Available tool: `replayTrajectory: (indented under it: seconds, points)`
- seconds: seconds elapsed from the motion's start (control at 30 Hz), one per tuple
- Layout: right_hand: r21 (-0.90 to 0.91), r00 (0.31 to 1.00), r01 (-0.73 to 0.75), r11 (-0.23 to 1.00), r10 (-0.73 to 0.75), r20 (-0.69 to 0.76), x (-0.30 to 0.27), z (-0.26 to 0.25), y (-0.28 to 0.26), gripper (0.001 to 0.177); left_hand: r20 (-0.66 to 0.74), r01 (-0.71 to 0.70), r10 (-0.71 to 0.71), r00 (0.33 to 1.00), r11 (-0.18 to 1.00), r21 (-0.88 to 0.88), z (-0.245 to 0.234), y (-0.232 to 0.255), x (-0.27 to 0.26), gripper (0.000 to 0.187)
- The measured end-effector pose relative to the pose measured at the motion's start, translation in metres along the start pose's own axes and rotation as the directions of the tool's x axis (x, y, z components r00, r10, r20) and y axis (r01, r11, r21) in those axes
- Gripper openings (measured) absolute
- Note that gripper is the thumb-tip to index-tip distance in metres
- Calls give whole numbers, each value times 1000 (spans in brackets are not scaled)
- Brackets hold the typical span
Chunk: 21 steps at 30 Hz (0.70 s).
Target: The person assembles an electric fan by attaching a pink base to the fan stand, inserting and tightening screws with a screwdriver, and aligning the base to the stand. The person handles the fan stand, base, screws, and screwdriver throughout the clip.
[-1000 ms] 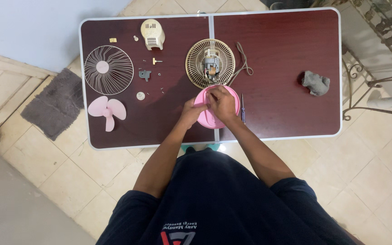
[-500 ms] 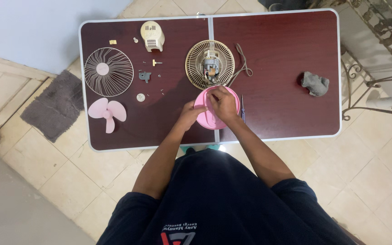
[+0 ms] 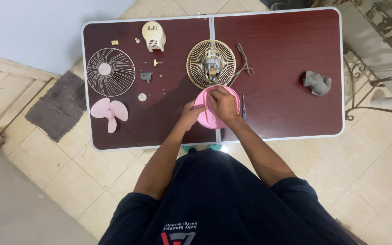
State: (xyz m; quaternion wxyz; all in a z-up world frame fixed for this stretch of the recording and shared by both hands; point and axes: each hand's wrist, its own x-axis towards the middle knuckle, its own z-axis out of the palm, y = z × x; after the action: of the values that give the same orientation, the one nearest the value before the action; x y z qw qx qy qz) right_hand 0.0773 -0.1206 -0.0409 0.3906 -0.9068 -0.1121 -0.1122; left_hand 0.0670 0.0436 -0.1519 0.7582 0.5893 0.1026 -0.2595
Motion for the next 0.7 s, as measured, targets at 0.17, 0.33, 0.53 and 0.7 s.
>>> replayTrajectory:
  seconds: [0.17, 0.33, 0.53, 0.7]
  points:
    - [-35, 999, -33, 999, 34, 17, 3, 0, -3, 11, 1, 14, -14, 1000, 1000, -7, 1, 1, -2, 34]
    - [10, 1000, 16, 1000, -16, 22, 2, -2, 0, 13, 4, 10, -10, 1000, 1000, 21, 0, 4, -2, 34]
    - [29, 999, 6, 1000, -8, 51, 0, -4, 7, 16, -45, 56, -51, 998, 993, 103, 3, 10, -5, 37]
    - [-78, 995, -6, 997, 14, 101, 1, -2, 8, 14, -64, 79, -71, 995, 987, 138, 5, 10, -3, 36]
